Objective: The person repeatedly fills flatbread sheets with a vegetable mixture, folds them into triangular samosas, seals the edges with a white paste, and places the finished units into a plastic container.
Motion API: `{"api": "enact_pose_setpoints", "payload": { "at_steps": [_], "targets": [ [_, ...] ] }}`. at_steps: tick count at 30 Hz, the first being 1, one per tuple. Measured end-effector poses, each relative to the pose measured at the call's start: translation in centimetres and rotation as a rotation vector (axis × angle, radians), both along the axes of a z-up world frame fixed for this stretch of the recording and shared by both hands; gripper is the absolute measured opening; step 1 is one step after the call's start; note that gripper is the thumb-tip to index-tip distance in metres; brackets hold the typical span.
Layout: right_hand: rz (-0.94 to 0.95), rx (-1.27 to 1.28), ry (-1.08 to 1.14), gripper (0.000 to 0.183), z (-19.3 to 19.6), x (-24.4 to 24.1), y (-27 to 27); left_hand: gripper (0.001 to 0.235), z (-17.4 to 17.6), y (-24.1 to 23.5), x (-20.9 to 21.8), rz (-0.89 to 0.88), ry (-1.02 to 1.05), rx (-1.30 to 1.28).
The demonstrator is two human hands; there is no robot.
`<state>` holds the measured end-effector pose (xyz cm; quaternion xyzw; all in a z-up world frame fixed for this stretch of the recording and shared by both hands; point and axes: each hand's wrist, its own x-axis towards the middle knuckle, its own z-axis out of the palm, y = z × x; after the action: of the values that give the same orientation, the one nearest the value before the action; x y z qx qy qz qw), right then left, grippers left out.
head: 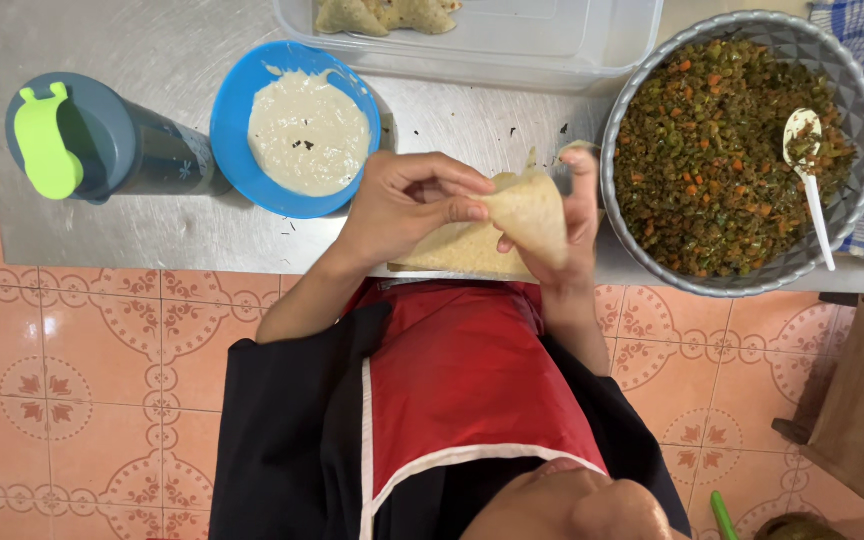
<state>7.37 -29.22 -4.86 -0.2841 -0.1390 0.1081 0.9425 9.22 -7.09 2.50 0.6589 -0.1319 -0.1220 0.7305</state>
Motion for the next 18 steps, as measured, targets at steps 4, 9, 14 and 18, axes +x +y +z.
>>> {"api": "enact_pose_setpoints", "payload": {
  "at_steps": [4, 9, 14, 18],
  "targets": [
    [-0.307, -0.558, -0.228, 0.075, -0.7, -1.7, -0.8, 0.039, 2.4, 0.6, -0.2, -0.024, -0.470, 0.423],
    [-0.845, -0.871, -0.533, 0.060, -2.0, -1.9, 0.4, 0.055, 4.6, 0.3, -0.3, -0.327, -0.815, 0.827],
    [-0.714, -0.902, -0.497, 0.068, -1.4, -1.7, -0.4, 0.047, 5.1, 1.4, 0.1, -0.370, -0.932, 0.709],
    [-0.297, -0.897, -0.454, 0.041, 1.4, -1.8, -2.6, 0.032, 2.6, 4.3, 1.2, -0.461, -0.528, 0.307]
  ]
}}
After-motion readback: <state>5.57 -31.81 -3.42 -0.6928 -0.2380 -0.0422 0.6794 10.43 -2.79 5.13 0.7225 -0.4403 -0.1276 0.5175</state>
